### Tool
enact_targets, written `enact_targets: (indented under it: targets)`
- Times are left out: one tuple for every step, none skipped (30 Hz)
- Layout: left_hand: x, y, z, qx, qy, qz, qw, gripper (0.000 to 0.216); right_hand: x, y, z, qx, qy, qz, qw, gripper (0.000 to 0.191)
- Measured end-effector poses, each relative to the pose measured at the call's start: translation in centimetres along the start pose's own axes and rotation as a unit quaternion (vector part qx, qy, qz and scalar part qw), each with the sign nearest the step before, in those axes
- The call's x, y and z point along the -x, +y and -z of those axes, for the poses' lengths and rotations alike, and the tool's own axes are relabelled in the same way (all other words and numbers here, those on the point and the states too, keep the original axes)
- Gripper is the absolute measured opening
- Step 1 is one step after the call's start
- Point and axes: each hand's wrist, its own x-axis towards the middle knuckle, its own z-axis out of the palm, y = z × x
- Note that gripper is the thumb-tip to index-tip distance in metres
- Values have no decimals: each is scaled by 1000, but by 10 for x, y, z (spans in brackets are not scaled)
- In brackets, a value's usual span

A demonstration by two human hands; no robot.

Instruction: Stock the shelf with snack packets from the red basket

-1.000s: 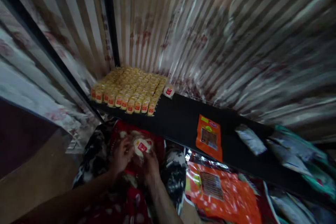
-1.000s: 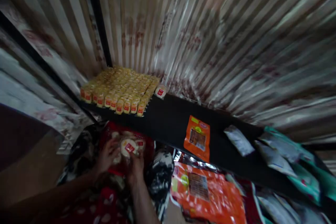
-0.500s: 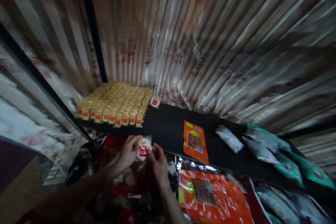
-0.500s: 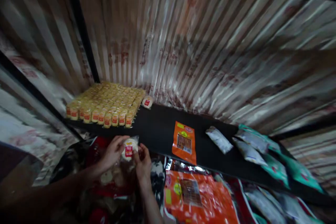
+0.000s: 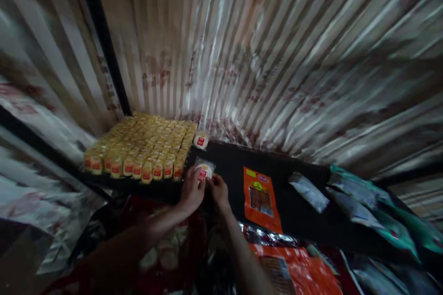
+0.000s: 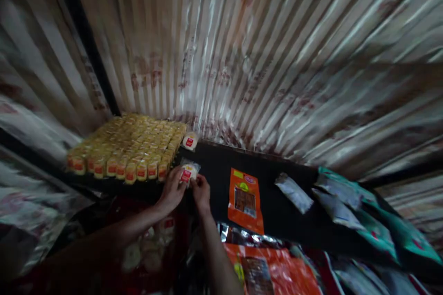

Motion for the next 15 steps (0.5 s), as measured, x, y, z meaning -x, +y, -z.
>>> enact_targets:
  targets:
    - [-5, -1, -8, -7, -6, 8, 1000, 43, -12, 1, -3, 21, 8, 2, 1000, 32]
    - [-11, -2, -14, -14, -10, 15, 1000, 43, -24, 2, -6, 42, 13, 2, 999, 31]
    - [-17, -3, -20, -17, -15, 21, 1000, 43, -35, 2, -9, 62, 19, 1, 998, 31]
    - [-25, -3, -25, -19, -18, 27, 999, 43, -46, 1, -13, 81, 25, 3, 996, 31]
    - [-33, -3, -28, -20, -22, 34, 999, 44, -57, 0, -17, 100, 30, 9, 994, 30]
    - [-42, -3, -31, -20, -27, 41, 999, 44, -67, -2, -21, 118, 34, 19, 992, 29]
    - [-50, -2, -33, -20, -35, 47, 998, 45, -76, -4, -25, 134, 37, 30, 990, 28]
    - [-59, -1, -34, -21, -43, 54, 997, 45, -85, -6, -29, 147, 37, 40, 988, 27]
    - [-67, 0, -35, -23, -51, 60, 997, 45, -93, -7, -34, 156, 35, 49, 986, 26]
    - [-75, 1, -36, -25, -57, 64, 996, 45, -100, -9, -38, 161, 33, 54, 985, 26]
    - [-82, 1, -37, -27, -59, 68, 996, 45, -106, -11, -41, 163, 33, 55, 984, 25]
    - [-88, 1, -38, -31, -56, 71, 995, 45, -112, -13, -45, 165, 32, 55, 984, 25]
    - [-94, 1, -40, -35, -50, 76, 995, 45, -117, -14, -48, 166, 32, 54, 984, 25]
    - [-99, 0, -41, -39, -42, 81, 995, 45, -121, -16, -50, 170, 32, 53, 984, 26]
    - [-103, -1, -43, -42, -33, 88, 995, 44, -123, -17, -52, 175, 30, 52, 983, 26]
